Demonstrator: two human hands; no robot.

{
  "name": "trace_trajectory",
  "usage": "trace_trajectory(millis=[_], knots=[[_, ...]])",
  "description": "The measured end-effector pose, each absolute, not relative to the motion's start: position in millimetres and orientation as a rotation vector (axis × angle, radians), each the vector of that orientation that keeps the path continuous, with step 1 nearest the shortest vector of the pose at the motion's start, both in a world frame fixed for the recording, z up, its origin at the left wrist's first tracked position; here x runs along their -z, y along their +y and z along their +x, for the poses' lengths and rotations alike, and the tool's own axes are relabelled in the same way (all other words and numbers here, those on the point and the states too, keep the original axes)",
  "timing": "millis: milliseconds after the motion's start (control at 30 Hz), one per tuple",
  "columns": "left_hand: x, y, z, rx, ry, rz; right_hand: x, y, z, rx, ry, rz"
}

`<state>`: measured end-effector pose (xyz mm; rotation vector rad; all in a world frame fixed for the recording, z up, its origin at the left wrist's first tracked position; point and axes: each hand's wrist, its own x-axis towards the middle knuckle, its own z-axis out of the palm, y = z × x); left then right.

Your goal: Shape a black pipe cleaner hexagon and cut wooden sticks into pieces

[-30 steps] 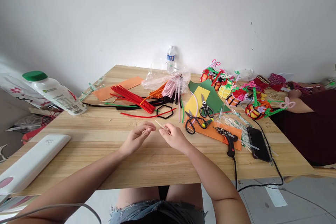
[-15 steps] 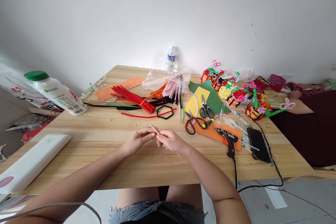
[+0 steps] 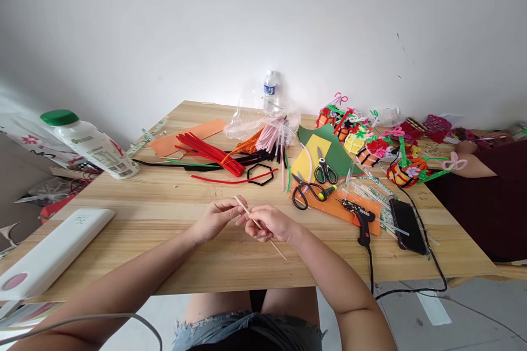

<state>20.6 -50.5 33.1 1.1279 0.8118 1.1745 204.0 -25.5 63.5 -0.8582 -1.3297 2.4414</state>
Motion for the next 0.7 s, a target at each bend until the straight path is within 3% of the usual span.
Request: trace_trajectory(millis=[700], knots=[[-26.5, -48.6, 17.5, -1.14, 0.744, 1.123, -67.7, -27.2, 205.4, -2.282, -1.338, -0.888]])
